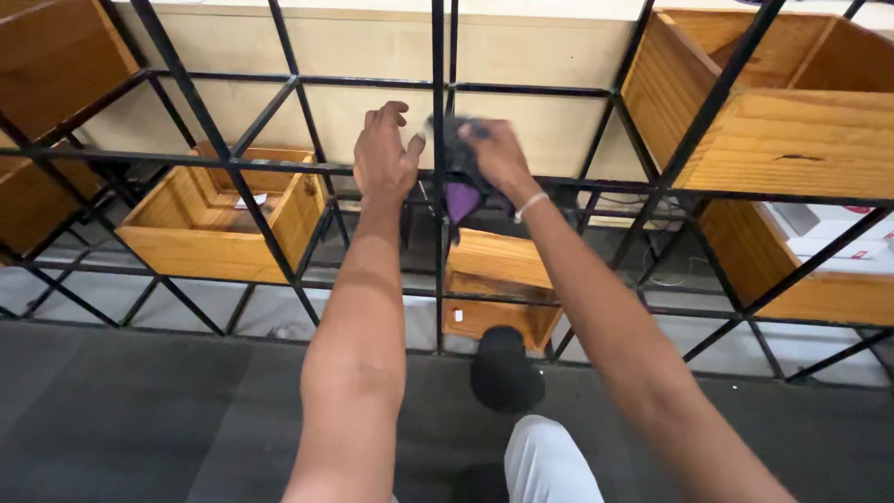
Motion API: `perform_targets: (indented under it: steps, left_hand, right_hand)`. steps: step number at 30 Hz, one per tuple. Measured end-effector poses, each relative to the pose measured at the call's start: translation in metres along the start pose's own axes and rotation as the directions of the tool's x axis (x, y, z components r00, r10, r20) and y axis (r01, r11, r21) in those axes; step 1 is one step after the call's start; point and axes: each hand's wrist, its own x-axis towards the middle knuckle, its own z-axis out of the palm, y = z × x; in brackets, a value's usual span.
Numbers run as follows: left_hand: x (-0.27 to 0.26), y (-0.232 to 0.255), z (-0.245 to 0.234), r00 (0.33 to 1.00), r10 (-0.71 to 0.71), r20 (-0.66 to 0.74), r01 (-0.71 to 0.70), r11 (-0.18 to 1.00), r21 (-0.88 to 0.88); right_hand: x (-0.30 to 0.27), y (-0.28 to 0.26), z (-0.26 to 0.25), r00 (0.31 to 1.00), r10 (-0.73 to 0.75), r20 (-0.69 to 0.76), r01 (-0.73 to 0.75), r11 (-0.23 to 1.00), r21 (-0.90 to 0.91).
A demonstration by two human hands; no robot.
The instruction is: The person wipes the exterior and interior surfaces of a wooden drawer using a dark cloth. They then place the drawer into a metal shelving unit and wipe the metal frame of the shelf.
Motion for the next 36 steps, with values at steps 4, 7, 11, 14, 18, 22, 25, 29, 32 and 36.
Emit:
perform_targets:
  steps: [4,7,11,14,18,22,25,29,32,36]
  left_hand:
    - [0.003,-0.004,0.004,1.0,-0.014,0.018,0.011,0.987,0.159]
    - [0.007,-0.003,0.004,0.996,-0.02,0.087,-0.002,0.971,0.239]
    - [0.007,0.001,0.003,0.984,-0.12,0.133,0.079,0.957,0.28]
    - [0.008,0.005,0.001,0.972,-0.185,0.142,0.136,0.944,0.301]
    - [0.01,0.007,0.001,0.951,-0.25,0.183,0.185,0.932,0.312]
    - [0.012,-0.004,0.009,0.938,-0.268,0.218,0.17,0.909,0.381]
    - [0.005,-0.031,0.024,0.987,-0.128,0.094,0.097,0.955,0.281]
    - [0.017,-0.062,0.052,0.944,-0.301,0.133,0.219,0.877,0.427]
    - [0.019,-0.079,0.058,0.939,-0.307,0.155,0.217,0.879,0.425]
    - [0.03,-0.09,0.066,0.877,-0.376,0.3,0.172,0.828,0.534]
  right_hand:
    - [-0.028,-0.046,-0.019,0.939,0.024,-0.344,0.23,0.699,0.677]
    - [-0.019,-0.093,-0.024,0.877,-0.151,-0.455,0.42,0.701,0.576]
    - [0.071,-0.15,0.01,0.78,-0.371,-0.504,0.569,0.756,0.325]
    - [0.109,-0.174,0.029,0.849,-0.269,-0.455,0.302,0.953,-0.001]
    - [0.1,-0.179,0.024,0.554,-0.609,-0.567,0.619,0.757,-0.208]
    - [0.063,-0.159,0.031,0.662,-0.579,-0.475,0.602,0.789,-0.123]
    - [0.002,-0.12,0.042,0.727,-0.595,-0.342,0.585,0.798,-0.144]
    - [-0.058,-0.095,0.049,0.875,-0.43,-0.22,0.416,0.903,-0.111]
    - [-0.059,-0.097,0.044,0.907,-0.386,-0.167,0.376,0.922,-0.093]
    - [-0.067,-0.088,0.038,0.918,-0.389,-0.083,0.373,0.914,-0.159]
